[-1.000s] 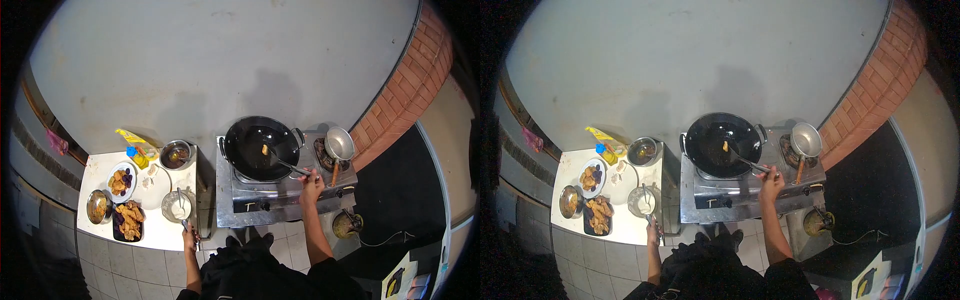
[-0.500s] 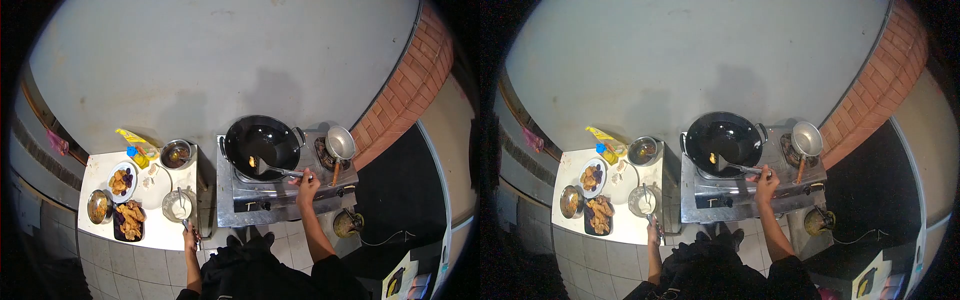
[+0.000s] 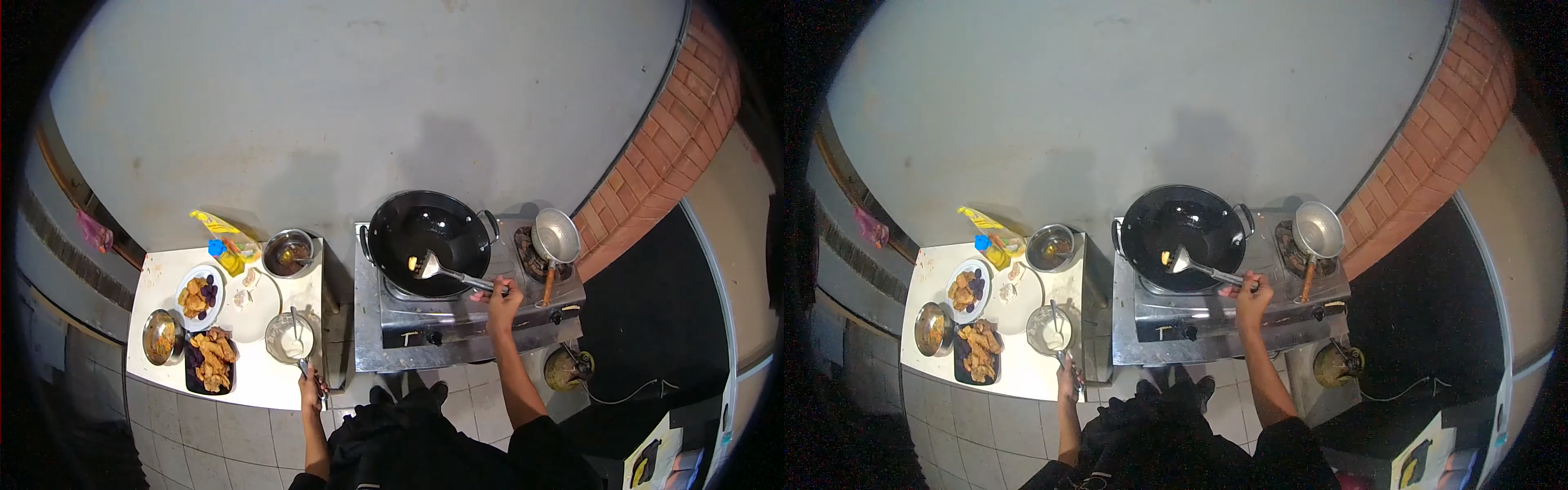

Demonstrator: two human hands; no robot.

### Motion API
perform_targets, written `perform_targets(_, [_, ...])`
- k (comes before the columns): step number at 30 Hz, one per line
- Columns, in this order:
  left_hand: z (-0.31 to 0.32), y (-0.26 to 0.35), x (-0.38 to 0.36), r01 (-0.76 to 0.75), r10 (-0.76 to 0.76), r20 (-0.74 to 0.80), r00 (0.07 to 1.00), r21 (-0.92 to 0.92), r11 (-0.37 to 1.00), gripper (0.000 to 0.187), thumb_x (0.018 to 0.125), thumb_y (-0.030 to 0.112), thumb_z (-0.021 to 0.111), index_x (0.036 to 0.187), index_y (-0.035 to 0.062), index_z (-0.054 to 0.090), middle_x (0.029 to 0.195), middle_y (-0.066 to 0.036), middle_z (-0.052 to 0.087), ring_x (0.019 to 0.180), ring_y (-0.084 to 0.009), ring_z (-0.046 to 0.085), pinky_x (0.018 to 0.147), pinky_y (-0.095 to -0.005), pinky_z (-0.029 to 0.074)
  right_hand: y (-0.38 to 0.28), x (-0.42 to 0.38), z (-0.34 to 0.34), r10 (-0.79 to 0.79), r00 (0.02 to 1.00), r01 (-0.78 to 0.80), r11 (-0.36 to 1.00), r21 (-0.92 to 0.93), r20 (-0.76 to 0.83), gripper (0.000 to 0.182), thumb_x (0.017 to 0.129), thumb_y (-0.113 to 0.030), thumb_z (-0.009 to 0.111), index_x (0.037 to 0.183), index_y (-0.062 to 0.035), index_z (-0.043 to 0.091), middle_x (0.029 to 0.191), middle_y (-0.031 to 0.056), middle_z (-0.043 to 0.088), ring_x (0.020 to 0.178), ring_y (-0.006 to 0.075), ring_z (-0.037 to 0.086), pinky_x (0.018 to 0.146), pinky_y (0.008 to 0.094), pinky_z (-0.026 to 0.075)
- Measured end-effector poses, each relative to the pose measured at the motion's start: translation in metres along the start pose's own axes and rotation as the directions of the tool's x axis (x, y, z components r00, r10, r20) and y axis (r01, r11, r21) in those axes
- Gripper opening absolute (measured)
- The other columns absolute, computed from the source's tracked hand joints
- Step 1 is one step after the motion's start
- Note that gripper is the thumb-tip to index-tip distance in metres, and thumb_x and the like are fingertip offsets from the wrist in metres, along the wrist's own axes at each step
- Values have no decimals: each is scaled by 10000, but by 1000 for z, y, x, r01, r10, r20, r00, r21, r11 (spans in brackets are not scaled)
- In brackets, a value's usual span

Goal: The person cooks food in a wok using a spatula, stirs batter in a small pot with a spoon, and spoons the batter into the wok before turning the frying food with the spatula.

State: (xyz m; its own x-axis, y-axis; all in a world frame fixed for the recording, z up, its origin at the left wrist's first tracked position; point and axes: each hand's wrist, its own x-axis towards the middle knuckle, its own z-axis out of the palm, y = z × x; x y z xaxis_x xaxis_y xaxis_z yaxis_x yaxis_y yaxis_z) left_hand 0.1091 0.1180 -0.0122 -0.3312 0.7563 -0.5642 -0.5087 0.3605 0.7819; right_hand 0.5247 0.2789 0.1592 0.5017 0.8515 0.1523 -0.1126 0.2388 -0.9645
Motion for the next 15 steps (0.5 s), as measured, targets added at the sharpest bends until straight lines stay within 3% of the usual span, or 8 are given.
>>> perform_targets(4, [1, 1, -3, 11, -11, -8, 1000, 6, 1000, 438, 885, 466, 603, 926, 68, 426, 577, -10, 421, 427, -120, 433, 388, -263, 387, -16, 2, -1, 81, 989, -70, 994, -85, 125, 232, 960, -165, 528, 805, 3, 486, 701, 110, 573, 485, 184, 599, 456, 327, 557])
perform_targets(7, [4, 4, -6, 11, -11, -20, 1000, 21, 1000, 439, 887, 467, 599, 928, 66, 426, 574, -15, 433, 427, -123, 438, 387, -268, 391, -30, 11, -12, 220, 928, -108, 931, -349, 300, 223, 957, -134, 522, 822, 43, 508, 657, 92, 559, 492, 188, 618, 378, 304, 492])
perform_targets(10, [2, 2, -3, -17, 22, -50, 998, 97, 995, 431, 894, 462, 590, 929, 64, 429, 567, -21, 443, 429, -127, 449, 386, -269, 396, -41, 15, -14, 352, 848, -50, 799, -600, 397, 213, 943, -153, 540, 862, 43, 559, 629, 145, 597, 503, 263, 628, 412, 368, 458])
perform_targets(13, [2, 3, -4, -27, 33, -50, 998, 110, 994, 420, 900, 456, 582, 925, 63, 437, 562, -21, 451, 431, -126, 458, 385, -264, 398, -30, 17, -12, 8, 788, 498, 580, -644, 616, 255, 920, -206, 562, 909, 48, 587, 690, 250, 612, 580, 391, 617, 533, 460, 470])
perform_targets(15, [4, 5, -6, -28, 35, -59, 998, 122, 992, 418, 901, 457, 581, 921, 63, 443, 564, -18, 454, 434, -122, 462, 384, -259, 397, -46, 8, -1, 43, 807, 515, 436, -738, 589, 296, 910, -250, 564, 907, 45, 590, 709, 274, 605, 648, 438, 602, 610, 485, 472])
